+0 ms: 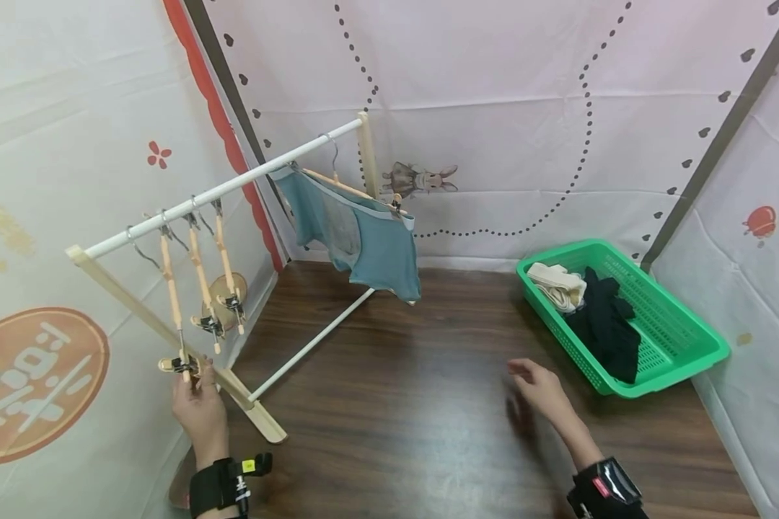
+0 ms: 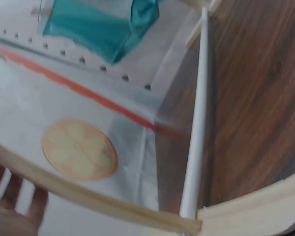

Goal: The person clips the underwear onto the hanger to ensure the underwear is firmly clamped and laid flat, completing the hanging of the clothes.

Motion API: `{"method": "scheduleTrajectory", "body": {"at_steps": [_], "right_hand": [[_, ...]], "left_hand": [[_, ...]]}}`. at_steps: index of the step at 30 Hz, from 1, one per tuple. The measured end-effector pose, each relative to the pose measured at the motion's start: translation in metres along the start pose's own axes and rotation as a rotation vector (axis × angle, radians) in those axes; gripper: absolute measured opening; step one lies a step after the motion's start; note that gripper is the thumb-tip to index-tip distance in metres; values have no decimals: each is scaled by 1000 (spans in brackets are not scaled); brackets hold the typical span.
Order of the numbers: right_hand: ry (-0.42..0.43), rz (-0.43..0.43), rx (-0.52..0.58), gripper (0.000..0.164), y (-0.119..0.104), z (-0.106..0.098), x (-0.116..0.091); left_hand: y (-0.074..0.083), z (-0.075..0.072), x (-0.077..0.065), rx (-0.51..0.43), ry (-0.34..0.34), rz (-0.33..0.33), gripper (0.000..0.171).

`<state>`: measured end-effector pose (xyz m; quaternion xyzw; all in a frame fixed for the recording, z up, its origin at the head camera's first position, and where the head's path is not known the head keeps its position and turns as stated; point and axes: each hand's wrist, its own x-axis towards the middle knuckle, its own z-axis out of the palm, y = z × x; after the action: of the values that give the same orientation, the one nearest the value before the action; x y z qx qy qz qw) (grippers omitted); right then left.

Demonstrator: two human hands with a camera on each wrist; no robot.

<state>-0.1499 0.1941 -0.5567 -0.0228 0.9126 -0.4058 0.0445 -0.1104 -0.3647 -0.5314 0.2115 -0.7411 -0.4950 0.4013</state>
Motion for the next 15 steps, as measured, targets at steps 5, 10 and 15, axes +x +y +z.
{"method": "scheduleTrajectory", "body": {"at_steps": [5, 10, 15], "right_hand": [[3, 61, -5, 35, 28, -15, -26], [28, 124, 29, 36, 43, -29, -47], [43, 242, 114, 39, 54, -39, -60]], "left_hand": [[20, 8, -11, -116, 114, -115, 41], [28, 23, -34, -219, 160, -26, 33], [39, 45, -64, -266, -43, 78, 32]]}}
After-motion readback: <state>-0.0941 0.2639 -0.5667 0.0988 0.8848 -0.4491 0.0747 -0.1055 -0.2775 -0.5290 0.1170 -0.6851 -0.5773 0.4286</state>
